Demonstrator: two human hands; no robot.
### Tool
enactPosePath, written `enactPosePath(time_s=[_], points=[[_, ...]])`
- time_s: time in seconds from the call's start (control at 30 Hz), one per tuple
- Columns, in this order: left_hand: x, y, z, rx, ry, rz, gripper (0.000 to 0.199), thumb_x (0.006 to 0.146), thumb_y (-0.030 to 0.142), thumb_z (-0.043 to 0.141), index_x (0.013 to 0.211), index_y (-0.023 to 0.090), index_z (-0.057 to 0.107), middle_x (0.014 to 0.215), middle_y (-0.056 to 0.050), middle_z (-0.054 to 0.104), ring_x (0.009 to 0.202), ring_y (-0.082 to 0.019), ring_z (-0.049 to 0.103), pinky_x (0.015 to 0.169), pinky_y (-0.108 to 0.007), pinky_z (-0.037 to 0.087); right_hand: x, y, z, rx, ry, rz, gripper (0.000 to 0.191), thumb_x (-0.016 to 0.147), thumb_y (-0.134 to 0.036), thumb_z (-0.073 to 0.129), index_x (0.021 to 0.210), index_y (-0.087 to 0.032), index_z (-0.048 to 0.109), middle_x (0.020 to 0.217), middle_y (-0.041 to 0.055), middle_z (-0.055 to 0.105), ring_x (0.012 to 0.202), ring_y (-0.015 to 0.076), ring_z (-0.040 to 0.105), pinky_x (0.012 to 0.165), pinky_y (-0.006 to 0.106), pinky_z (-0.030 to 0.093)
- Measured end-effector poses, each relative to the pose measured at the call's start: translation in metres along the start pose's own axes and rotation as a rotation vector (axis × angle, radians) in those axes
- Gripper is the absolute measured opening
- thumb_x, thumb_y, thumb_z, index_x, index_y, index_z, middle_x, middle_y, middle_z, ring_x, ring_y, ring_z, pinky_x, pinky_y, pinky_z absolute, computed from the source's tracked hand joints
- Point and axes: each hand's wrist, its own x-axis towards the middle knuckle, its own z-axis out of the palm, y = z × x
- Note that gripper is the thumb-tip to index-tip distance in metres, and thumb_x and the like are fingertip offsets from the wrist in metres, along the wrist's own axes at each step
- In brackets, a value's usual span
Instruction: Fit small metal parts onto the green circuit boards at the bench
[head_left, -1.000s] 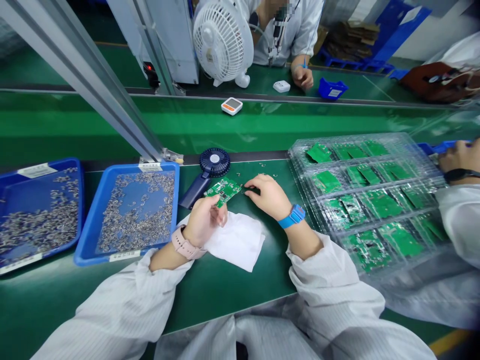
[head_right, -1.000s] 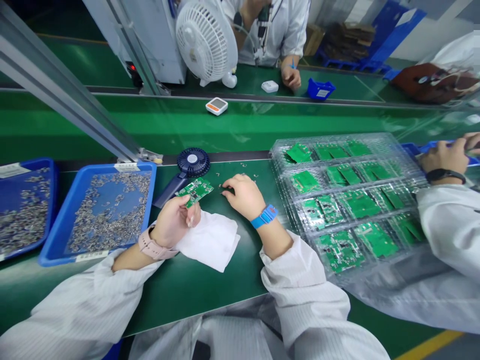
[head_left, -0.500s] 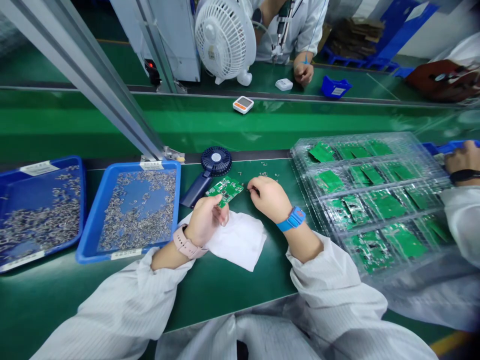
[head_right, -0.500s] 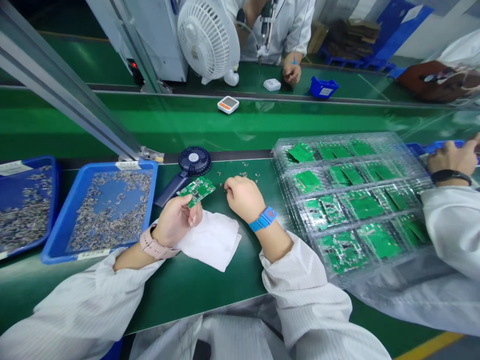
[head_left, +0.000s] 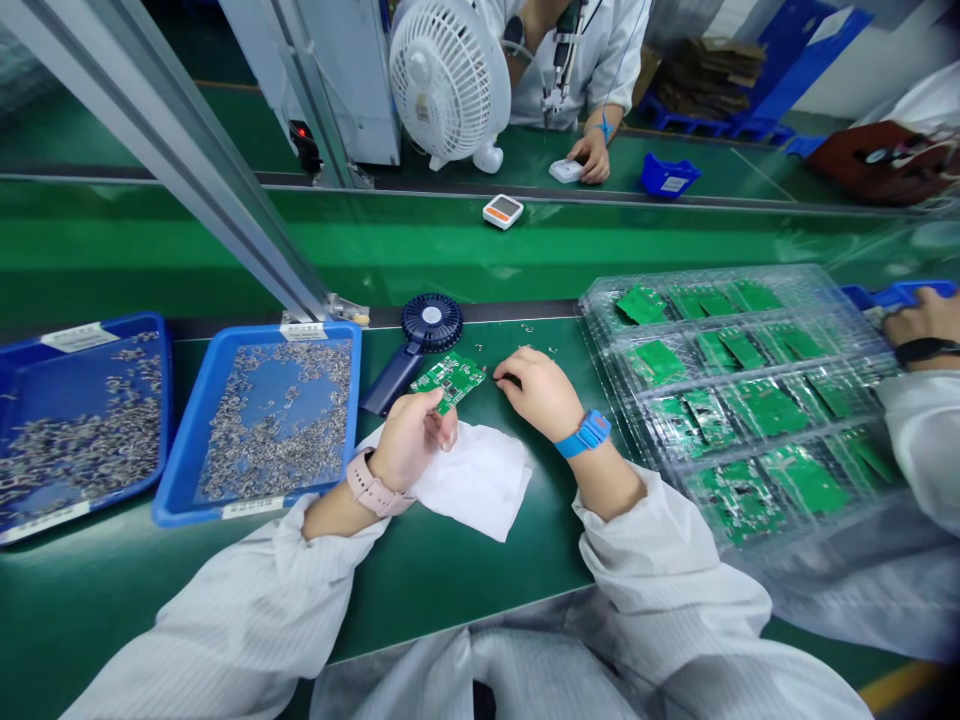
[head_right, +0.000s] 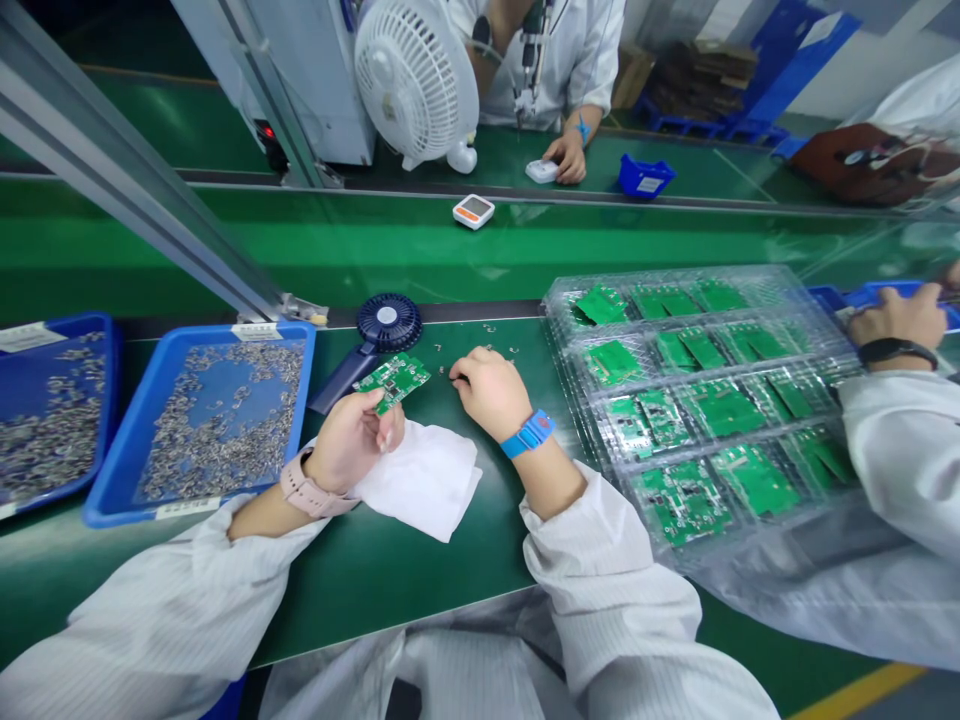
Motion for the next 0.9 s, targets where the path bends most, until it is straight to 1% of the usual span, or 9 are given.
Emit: enactPosePath(time_s=[0.07,0.17,0.3,0.37,0.43,0.57,0.7,0.8,0.9], points=[[0.000,0.000,0.000,-0.002,-0.001,-0.004,0.051,0.083,0.041,0.053,0.038,0.017,0.054,0.039,-0.003,0.048,0.043,-0.012,0.046,0.052,-0.028,0.034,0.001,-0.001,0.003,-0.011,-0.002,-0.013,0.015,0.086,-0.009,0.058,0.087,-0.020,0.070,0.093,0.0055,0.065,0.095,0.0202,0.059,0.087,0.033,0.046],[-0.001,-0.001,0.000,0.009,-0.002,0.001,0.050,0.083,0.042,0.054,0.039,0.017,0.054,0.039,-0.003,0.048,0.043,-0.012,0.046,0.051,-0.028,0.034,0.001,-0.002,0.000,-0.005,0.020,-0.027,0.016,0.087,-0.008,0.055,0.087,-0.019,0.067,0.091,0.0053,0.064,0.090,0.0196,0.060,0.081,0.032,0.047],[-0.001,-0.003,-0.001,0.073,-0.008,0.036,0.051,0.084,0.041,0.053,0.038,0.017,0.054,0.039,-0.003,0.048,0.043,-0.012,0.047,0.052,-0.028,0.035,-0.002,-0.002,-0.011,0.081,0.110,0.001,0.015,0.088,-0.009,0.055,0.092,-0.019,0.066,0.089,0.0035,0.066,0.081,0.0177,0.061,0.074,0.031,0.048],[-0.001,-0.004,-0.001,0.151,-0.012,0.050,0.052,0.086,0.040,0.051,0.040,0.017,0.055,0.040,-0.003,0.049,0.044,-0.013,0.048,0.053,-0.028,0.035,-0.003,-0.003,-0.018,0.163,0.179,-0.044,0.015,0.088,-0.009,0.057,0.092,-0.019,0.066,0.090,0.0030,0.067,0.083,0.0168,0.063,0.075,0.030,0.049],[-0.001,-0.004,-0.002,0.221,-0.018,0.055,0.051,0.087,0.039,0.050,0.041,0.016,0.057,0.040,-0.003,0.050,0.044,-0.013,0.048,0.052,-0.028,0.034,-0.005,-0.005,-0.025,0.227,0.236,-0.129,0.015,0.089,-0.010,0.057,0.092,-0.020,0.068,0.093,0.0034,0.068,0.088,0.0166,0.064,0.078,0.030,0.051],[-0.001,-0.004,-0.002,0.221,-0.020,0.030,0.050,0.086,0.040,0.051,0.042,0.016,0.058,0.041,-0.003,0.051,0.042,-0.012,0.047,0.049,-0.027,0.033,-0.008,-0.012,-0.032,0.310,0.245,-0.247,0.018,0.091,-0.012,0.056,0.094,-0.022,0.071,0.096,0.0030,0.070,0.092,0.0160,0.065,0.085,0.032,0.052],[-0.002,-0.003,-0.001,0.197,-0.005,0.018,0.050,0.084,0.041,0.053,0.042,0.016,0.058,0.040,-0.003,0.050,0.043,-0.012,0.047,0.050,-0.027,0.034,-0.008,-0.019,-0.028,0.388,0.200,-0.192,0.015,0.087,-0.011,0.061,0.093,-0.022,0.071,0.092,0.0015,0.071,0.083,0.0144,0.065,0.076,0.029,0.053],[-0.002,-0.002,0.000,0.175,-0.004,0.003,0.048,0.083,0.040,0.053,0.041,0.016,0.057,0.040,-0.003,0.050,0.042,-0.012,0.047,0.049,-0.027,0.033,-0.007,-0.022,-0.021,0.447,0.193,-0.122,0.013,0.084,-0.010,0.064,0.088,-0.021,0.070,0.088,0.0008,0.071,0.075,0.0129,0.063,0.068,0.027,0.050],[-0.002,-0.001,0.003,0.167,0.000,-0.003,0.048,0.082,0.039,0.053,0.041,0.016,0.057,0.039,-0.003,0.049,0.041,-0.012,0.047,0.049,-0.027,0.034,-0.005,-0.022,-0.016,0.493,0.182,-0.092,0.010,0.083,-0.011,0.064,0.086,-0.020,0.069,0.086,0.0008,0.071,0.073,0.0125,0.061,0.065,0.026,0.048]])
